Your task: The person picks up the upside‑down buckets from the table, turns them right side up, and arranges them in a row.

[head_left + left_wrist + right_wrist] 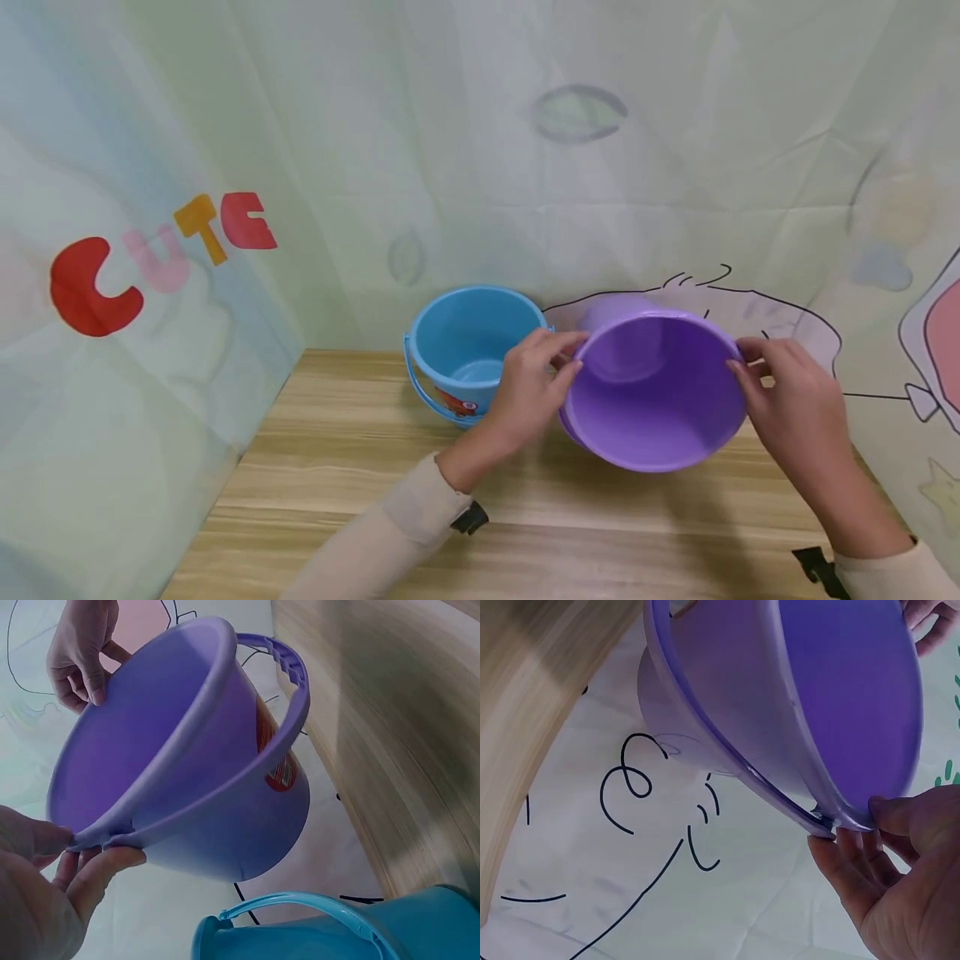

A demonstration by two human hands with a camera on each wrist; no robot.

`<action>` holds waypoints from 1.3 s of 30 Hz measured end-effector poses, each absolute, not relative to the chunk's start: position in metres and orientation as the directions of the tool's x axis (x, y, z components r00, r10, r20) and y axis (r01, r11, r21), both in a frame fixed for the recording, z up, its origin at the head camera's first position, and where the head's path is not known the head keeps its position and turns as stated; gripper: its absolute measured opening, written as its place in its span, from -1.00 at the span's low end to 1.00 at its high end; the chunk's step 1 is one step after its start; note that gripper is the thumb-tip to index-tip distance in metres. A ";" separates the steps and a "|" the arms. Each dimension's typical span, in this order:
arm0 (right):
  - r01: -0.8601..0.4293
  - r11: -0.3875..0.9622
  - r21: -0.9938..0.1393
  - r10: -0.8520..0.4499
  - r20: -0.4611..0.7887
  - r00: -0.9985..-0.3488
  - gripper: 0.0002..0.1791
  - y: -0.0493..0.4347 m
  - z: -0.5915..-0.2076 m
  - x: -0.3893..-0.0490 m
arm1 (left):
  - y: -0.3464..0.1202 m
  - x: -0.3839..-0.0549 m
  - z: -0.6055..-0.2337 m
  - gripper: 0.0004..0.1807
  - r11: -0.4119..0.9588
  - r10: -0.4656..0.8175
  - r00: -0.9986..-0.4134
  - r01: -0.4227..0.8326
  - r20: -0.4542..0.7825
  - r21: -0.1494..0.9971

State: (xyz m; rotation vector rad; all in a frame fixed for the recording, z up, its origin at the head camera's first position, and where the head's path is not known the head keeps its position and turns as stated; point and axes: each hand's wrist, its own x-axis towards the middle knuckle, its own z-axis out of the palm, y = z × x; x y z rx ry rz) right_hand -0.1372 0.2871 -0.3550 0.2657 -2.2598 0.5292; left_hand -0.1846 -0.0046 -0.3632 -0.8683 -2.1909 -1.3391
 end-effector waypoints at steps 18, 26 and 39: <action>-0.343 0.902 -0.262 -0.067 0.699 -0.712 -0.61 0.291 -0.353 -0.157 | -0.008 -0.206 -0.348 -0.59 0.363 0.334 -0.852 0.510 0.402 0.780; -0.313 0.916 -0.250 -0.103 0.608 -0.787 -0.61 0.299 -0.350 -0.168 | -0.002 -0.214 -0.340 -0.58 0.362 0.342 -0.905 0.374 0.252 0.854; -0.272 0.914 -0.301 -0.143 0.388 -0.911 -0.71 0.305 -0.344 -0.190 | 0.006 -0.235 -0.334 -0.56 0.403 0.319 -0.947 0.179 0.045 0.898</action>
